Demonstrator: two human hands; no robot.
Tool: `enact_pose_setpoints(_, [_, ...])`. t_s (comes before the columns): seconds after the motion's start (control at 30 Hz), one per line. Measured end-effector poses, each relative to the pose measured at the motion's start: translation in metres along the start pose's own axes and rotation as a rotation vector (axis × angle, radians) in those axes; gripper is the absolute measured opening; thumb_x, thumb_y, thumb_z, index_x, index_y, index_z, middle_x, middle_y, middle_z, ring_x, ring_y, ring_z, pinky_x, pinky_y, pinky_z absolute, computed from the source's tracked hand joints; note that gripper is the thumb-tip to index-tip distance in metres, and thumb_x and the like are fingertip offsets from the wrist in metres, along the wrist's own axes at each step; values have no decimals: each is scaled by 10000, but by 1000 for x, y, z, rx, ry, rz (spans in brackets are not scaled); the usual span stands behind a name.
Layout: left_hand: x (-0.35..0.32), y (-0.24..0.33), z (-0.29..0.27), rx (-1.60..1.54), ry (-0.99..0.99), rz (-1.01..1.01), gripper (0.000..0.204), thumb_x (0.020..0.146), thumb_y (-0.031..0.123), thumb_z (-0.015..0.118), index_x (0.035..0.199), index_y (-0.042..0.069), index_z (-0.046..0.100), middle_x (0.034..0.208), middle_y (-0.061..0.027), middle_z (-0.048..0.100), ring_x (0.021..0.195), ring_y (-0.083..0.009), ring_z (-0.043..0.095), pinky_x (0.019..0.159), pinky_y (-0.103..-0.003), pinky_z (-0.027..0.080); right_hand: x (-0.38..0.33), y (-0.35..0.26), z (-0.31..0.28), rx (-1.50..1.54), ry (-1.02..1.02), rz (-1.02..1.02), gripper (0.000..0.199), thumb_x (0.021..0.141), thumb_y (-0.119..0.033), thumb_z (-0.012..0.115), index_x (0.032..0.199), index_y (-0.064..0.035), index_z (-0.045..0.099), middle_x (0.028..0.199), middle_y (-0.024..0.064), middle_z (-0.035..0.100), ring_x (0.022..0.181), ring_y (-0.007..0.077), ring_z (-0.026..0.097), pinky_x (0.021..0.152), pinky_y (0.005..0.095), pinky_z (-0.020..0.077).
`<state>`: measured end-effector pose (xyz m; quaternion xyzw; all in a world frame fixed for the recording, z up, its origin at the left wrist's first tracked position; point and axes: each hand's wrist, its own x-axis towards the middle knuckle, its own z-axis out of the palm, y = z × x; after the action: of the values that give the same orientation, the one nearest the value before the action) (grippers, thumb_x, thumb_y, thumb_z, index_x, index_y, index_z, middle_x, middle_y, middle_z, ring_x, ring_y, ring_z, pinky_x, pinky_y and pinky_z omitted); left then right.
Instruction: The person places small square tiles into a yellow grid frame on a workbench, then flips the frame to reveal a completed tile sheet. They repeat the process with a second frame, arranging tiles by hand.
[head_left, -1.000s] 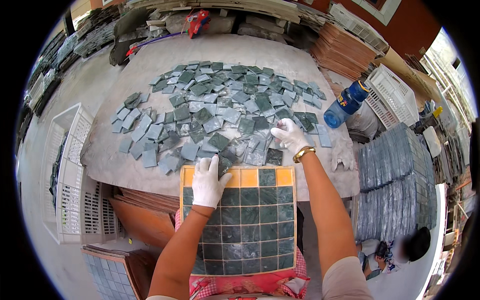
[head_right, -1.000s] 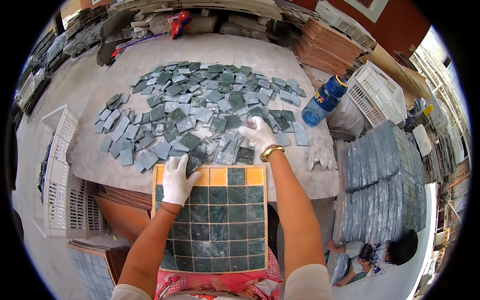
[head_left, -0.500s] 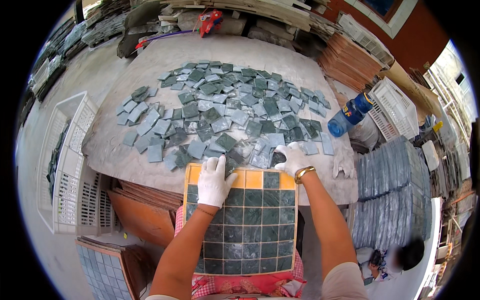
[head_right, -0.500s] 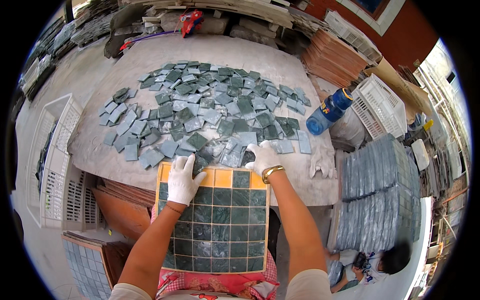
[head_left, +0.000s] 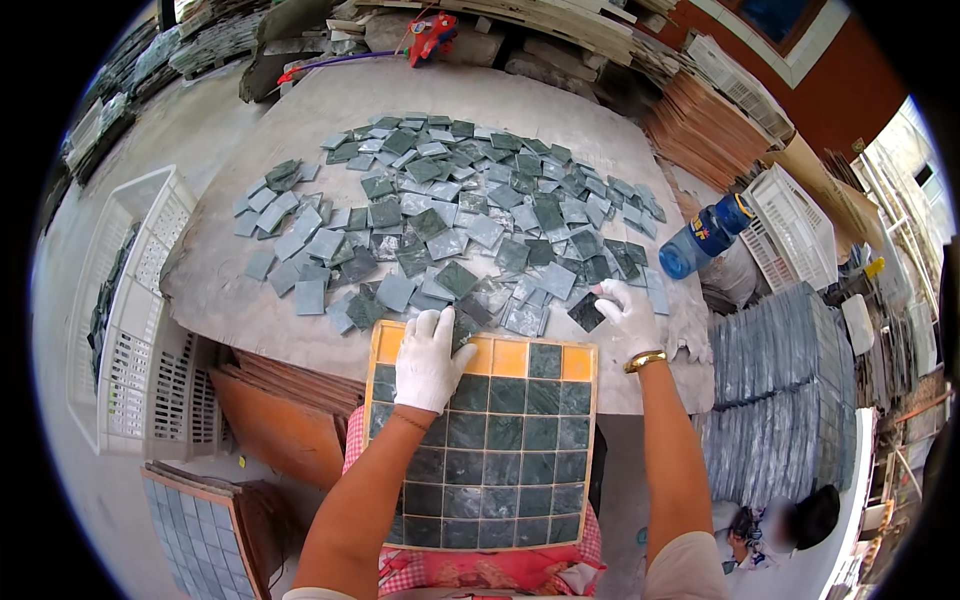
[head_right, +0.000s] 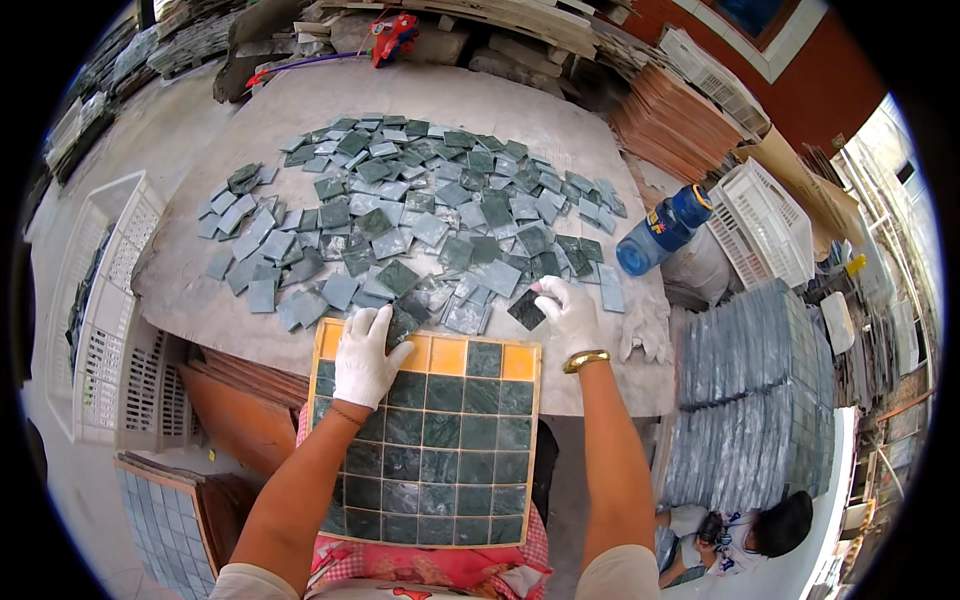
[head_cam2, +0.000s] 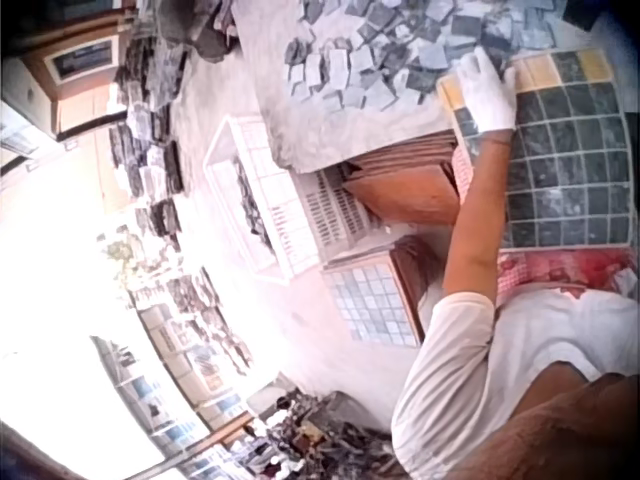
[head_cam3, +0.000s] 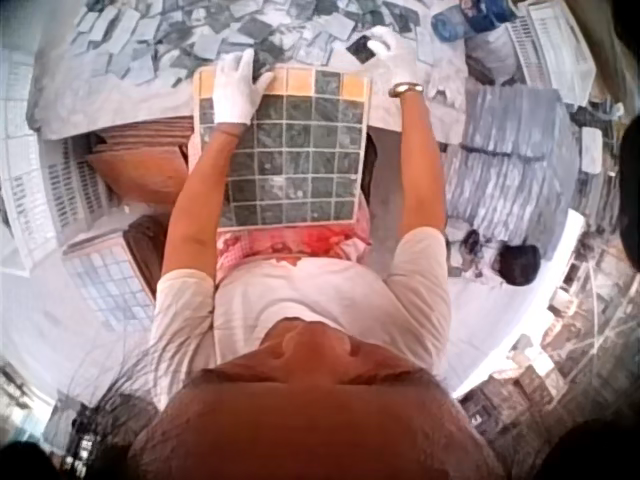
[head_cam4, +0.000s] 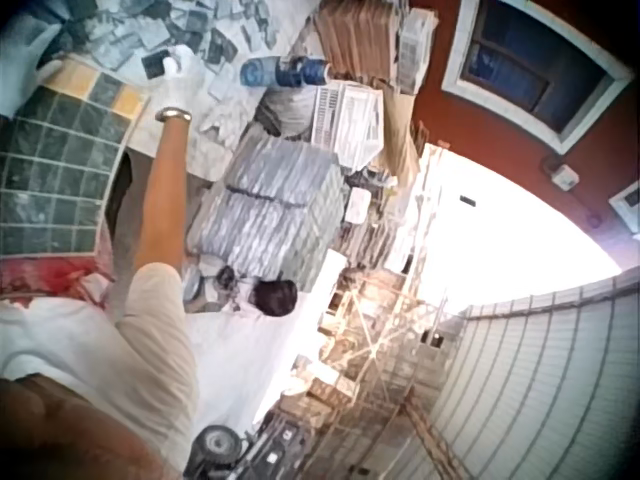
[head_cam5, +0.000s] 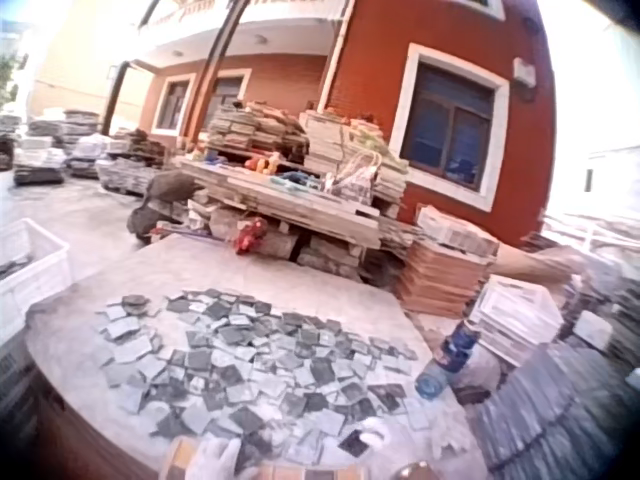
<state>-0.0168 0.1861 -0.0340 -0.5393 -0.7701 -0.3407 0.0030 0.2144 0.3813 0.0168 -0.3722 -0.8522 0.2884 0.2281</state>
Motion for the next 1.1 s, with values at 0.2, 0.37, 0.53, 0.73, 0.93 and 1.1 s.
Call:
enact_pose_setpoints(0.2, [3,1,-2,-11,-15,0,578,730,234,743,1223,34,518,1080,-116,527,1043,-330,496,885,-409,438,-4,-9,-7,-64,-433,69,203,771,-125,624,949,-33,654,919,120,674,859,264,627,777,326,471])
enact_pose_setpoints(0.37, [2,0,0,-16,0,-4,577,729,231,745,1222,31,521,1082,-120,527,1042,-333,497,882,-411,440,-32,-11,5,-151,-291,57,210,757,-122,652,949,-39,653,972,121,627,914,285,602,803,347,475])
enact_pose_setpoints(0.53, [0,-1,0,-16,-3,-1,578,728,233,746,1221,33,521,1083,-119,528,1038,-334,499,877,-413,440,-68,-13,26,-293,-84,-67,237,750,-159,684,955,-42,658,990,95,604,947,274,574,827,376,472])
enact_pose_setpoints(0.73, [2,-1,-1,-44,8,18,580,701,196,754,1217,61,526,1099,-117,526,1027,-326,509,858,-408,455,-34,-61,31,-600,-89,-171,244,779,-247,667,952,-77,633,1010,90,607,958,311,574,840,399,479])
enact_pose_setpoints(0.93, [5,-25,-39,-115,99,-50,544,693,113,743,1200,49,556,1151,-141,551,1029,-338,541,878,-405,455,22,-110,100,-394,-228,80,327,769,-278,714,1013,-94,596,1063,93,613,983,323,601,827,427,491])
enact_pose_setpoints(1.1, [-1,-57,-76,-290,-86,-285,527,701,93,734,1199,69,565,1192,-148,540,1081,-336,533,903,-405,453,53,-111,133,-361,-25,-25,557,727,-388,743,1158,-88,558,1097,155,620,1004,340,607,859,433,495])
